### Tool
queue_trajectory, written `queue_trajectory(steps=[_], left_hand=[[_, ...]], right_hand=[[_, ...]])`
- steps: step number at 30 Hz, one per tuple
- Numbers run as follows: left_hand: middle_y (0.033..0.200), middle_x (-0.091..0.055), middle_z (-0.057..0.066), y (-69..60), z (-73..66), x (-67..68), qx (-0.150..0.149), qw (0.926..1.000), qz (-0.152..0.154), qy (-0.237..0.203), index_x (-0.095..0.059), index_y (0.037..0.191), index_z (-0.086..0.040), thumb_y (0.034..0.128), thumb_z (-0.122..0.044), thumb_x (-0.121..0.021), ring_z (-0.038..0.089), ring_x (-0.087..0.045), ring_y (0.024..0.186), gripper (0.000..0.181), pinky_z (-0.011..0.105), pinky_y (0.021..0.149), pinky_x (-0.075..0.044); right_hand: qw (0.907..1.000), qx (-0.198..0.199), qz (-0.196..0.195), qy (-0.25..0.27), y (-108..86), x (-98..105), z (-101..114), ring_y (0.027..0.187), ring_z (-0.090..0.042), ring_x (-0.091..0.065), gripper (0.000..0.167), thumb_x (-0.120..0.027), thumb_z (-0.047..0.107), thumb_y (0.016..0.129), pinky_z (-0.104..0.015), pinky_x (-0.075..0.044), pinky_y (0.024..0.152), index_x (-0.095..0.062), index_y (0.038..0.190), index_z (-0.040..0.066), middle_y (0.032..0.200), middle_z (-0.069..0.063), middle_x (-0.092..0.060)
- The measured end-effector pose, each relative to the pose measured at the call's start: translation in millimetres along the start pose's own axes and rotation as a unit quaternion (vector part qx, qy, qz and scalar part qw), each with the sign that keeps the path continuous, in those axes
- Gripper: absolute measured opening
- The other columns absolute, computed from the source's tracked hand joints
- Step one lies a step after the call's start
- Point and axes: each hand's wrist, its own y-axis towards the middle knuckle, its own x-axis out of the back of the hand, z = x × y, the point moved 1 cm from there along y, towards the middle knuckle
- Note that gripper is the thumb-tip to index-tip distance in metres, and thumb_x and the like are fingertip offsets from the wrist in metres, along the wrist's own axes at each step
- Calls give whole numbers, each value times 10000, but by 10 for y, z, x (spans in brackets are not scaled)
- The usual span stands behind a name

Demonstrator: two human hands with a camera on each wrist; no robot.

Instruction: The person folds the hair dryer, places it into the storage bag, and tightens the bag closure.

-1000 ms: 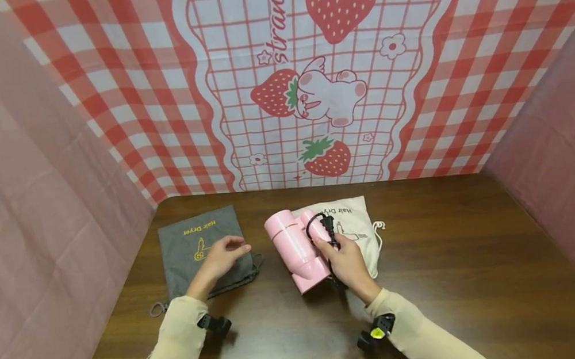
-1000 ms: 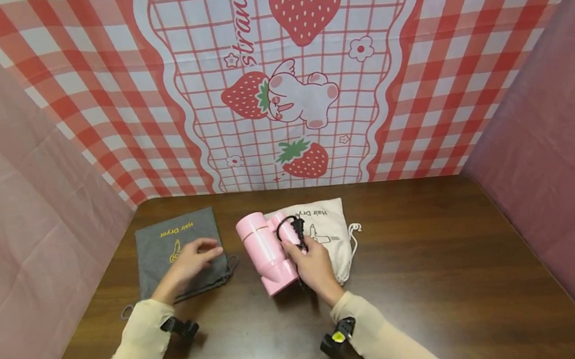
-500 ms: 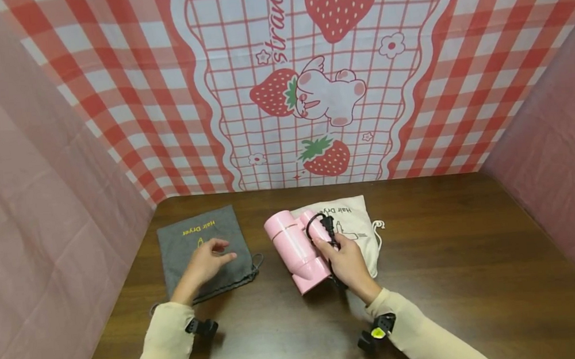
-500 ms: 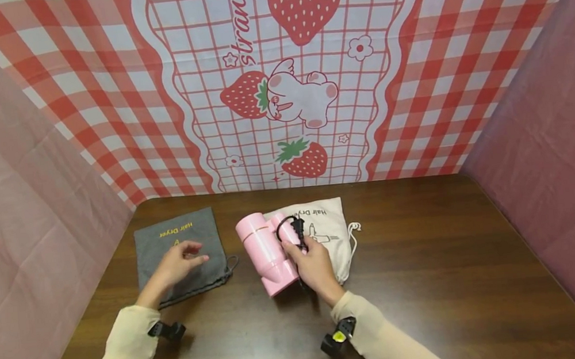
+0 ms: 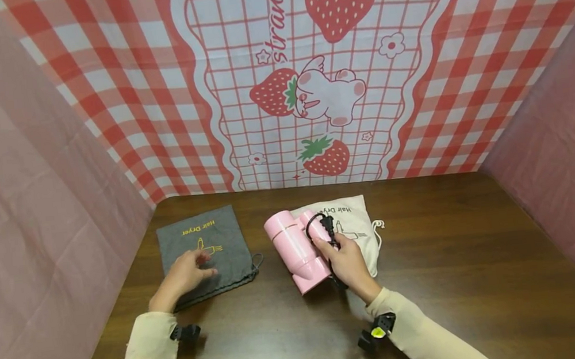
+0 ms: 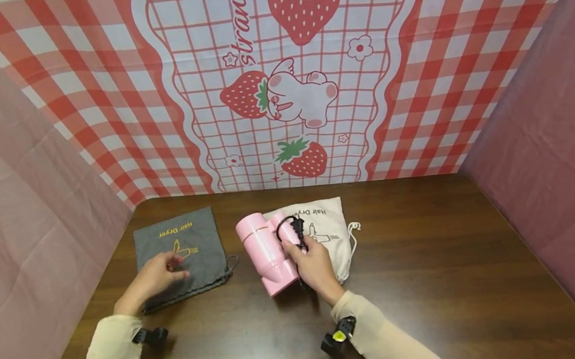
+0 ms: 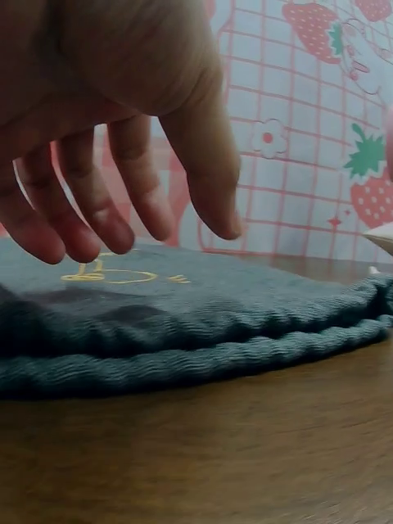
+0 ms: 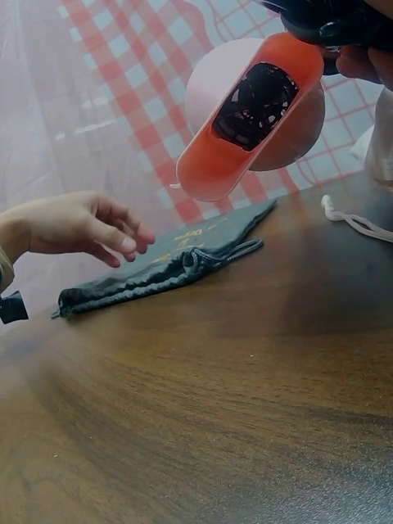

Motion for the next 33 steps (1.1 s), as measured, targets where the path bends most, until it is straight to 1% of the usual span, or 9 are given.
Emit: queue_trajectory(steps=[4, 5, 9, 13, 15, 20, 25, 30, 33], left_hand=[[930, -682, 126, -52, 66, -1, -217, 9996, 81, 190, -686, 954, -29, 759, -236, -811, 262, -614, 866, 311, 460, 807, -487], [918, -683, 113, -65, 78, -7, -261, 9994, 104, 210, -690, 943, -37, 750, -238, -818, 253, -617, 862, 307, 454, 807, -489], [891, -681, 84, -103, 113, -29, -462, 9984, 203, 270, -691, 914, -52, 713, -234, -844, 250, -626, 859, 311, 444, 808, -494], [872, -679, 74, -127, 125, -38, -696, 9963, 403, 313, -687, 903, -46, 662, -214, -872, 252, -625, 853, 347, 437, 809, -497], [881, -670, 74, -137, 127, -42, -763, 9951, 513, 364, -682, 907, -53, 636, -210, -882, 257, -614, 862, 371, 440, 816, -491], [923, -619, 83, -157, 116, -42, -730, 9938, 617, 567, -664, 923, -89, 603, -192, -893, 270, -569, 894, 407, 450, 835, -465], [935, -602, 79, -167, 92, -47, -666, 9933, 604, 727, -655, 933, -92, 600, -153, -888, 275, -560, 912, 411, 443, 847, -460], [943, -597, 74, -173, 44, -67, -646, 9916, 619, 936, -644, 939, -89, 590, -132, -883, 296, -564, 936, 425, 449, 861, -464], [938, -591, 70, -185, 25, -72, -645, 9912, 597, 989, -636, 931, -90, 581, -116, -874, 293, -563, 926, 423, 440, 856, -464]], right_hand=[[10000, -39, 3, 34, 1, -5, -4, 623, -117, -491, 322, -680, 304, 904, -257, -434, 593, -584, 803, 13, 660, -17, -524], [10000, -41, 0, 26, 4, -5, -4, 626, -118, -492, 319, -679, 302, 904, -257, -435, 597, -590, 809, 12, 665, -23, -532], [10000, -57, -31, -28, 5, -5, -7, 639, -124, -498, 324, -675, 312, 907, -258, -438, 606, -605, 834, 4, 686, -47, -554], [9999, -111, -43, 4, -1, -10, -8, 643, -129, -498, 326, -676, 315, 905, -257, -437, 603, -601, 834, 6, 689, -48, -550], [9999, -129, -42, 29, 1, -17, -8, 643, -128, -499, 322, -675, 314, 906, -255, -438, 598, -601, 832, 9, 690, -43, -549], [9996, -219, 15, 166, 14, -27, -6, 641, -135, -497, 308, -678, 307, 906, -252, -442, 600, -607, 831, 17, 685, -40, -535], [9994, -257, 58, 214, 14, -25, -12, 640, -142, -488, 316, -680, 310, 905, -259, -444, 603, -590, 815, 22, 672, -35, -503], [9992, -270, 48, 280, 12, -23, -20, 635, -136, -498, 308, -679, 304, 907, -256, -450, 601, -602, 827, 16, 673, -33, -518], [9993, -246, 60, 268, 10, -26, -20, 642, -133, -501, 303, -680, 302, 906, -253, -450, 604, -616, 851, 11, 685, -33, -533]])
